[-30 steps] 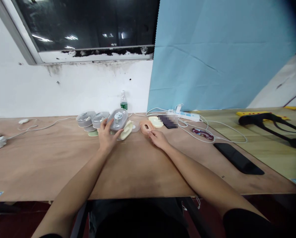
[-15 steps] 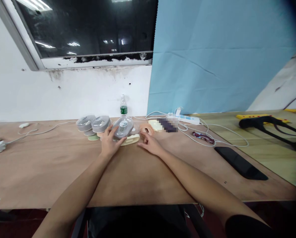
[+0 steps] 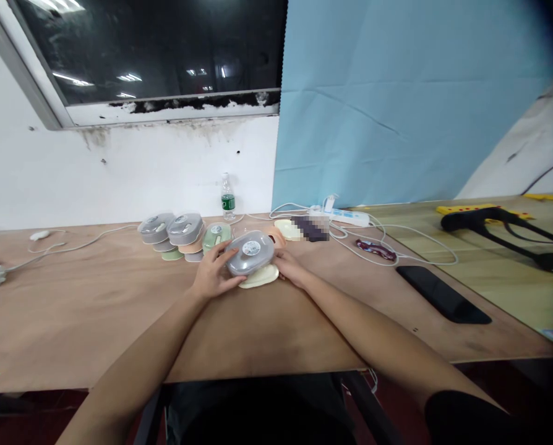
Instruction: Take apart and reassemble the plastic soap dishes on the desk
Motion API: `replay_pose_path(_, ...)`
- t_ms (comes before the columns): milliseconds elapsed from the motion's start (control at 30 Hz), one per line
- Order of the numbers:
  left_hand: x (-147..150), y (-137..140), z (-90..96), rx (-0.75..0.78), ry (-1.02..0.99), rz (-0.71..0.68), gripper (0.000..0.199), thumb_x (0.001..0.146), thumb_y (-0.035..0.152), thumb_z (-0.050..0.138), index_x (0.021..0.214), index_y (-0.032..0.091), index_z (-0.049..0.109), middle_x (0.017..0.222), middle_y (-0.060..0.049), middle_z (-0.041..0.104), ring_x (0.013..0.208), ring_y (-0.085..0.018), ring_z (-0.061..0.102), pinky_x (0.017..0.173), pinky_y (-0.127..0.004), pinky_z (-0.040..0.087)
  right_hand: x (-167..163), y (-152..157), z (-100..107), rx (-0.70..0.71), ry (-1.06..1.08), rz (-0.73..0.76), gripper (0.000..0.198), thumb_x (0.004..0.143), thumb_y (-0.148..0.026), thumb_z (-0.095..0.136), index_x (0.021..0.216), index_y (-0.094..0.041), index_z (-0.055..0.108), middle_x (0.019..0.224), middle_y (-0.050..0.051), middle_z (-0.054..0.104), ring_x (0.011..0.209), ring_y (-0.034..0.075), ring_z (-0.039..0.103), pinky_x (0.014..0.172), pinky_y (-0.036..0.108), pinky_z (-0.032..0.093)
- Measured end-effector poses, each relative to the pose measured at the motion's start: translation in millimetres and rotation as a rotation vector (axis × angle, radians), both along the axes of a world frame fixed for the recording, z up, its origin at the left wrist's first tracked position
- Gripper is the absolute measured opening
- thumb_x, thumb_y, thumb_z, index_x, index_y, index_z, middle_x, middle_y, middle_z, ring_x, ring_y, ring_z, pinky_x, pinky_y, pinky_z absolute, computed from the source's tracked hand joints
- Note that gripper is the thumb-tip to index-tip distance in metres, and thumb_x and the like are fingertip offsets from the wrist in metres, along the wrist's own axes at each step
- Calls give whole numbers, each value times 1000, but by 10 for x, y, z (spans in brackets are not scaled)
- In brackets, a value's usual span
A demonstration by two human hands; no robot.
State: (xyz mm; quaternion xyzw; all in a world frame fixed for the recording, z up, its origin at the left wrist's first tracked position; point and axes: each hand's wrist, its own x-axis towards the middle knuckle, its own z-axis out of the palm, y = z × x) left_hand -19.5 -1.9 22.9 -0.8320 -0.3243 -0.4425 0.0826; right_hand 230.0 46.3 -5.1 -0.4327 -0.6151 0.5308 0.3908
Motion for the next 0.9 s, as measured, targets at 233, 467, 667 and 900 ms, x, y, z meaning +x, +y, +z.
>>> replay_pose_path(233, 44, -20, -4, -115, 49, -62, 68, 74, 48, 69, 133, 22, 46, 139, -16, 43, 128, -30, 45, 104, -46, 42, -25, -13, 70, -303, 321, 8, 46, 81, -63, 50, 74, -18, 56, 39, -6, 45, 28, 6, 34, 27, 17, 20)
replay_pose_path(467, 73, -41, -7, -297, 77, -131, 65, 77, 42, 67, 134, 21, 44, 140, -15, 42, 129, -29, 44, 105, -46, 40, -12, -24, 69, -368, 403, 69, 60, 83, -73, 35, 81, -18, 60, 46, -2, 56, 33, 11, 47, 31, 21, 33)
replay_pose_path(667, 97, -38, -38, -328, 115, -156, 67, 75, 35, 68, 136, 23, 42, 143, -15, 37, 131, -30, 42, 105, -48, 40, 6, -28, 61, -314, 465, 64, 50, 87, -63, 42, 103, -20, 61, 89, 5, 72, 80, 20, 67, 71, 33, 54)
replay_pose_path(900, 84, -44, -5, -292, 157, -154, 72, 76, 36, 68, 140, 25, 37, 147, -15, 32, 132, -31, 40, 104, -49, 41, 56, -63, 63, -331, 504, 118, 38, 83, -44, 50, 113, -21, 57, 92, 4, 71, 71, 19, 66, 54, 30, 54)
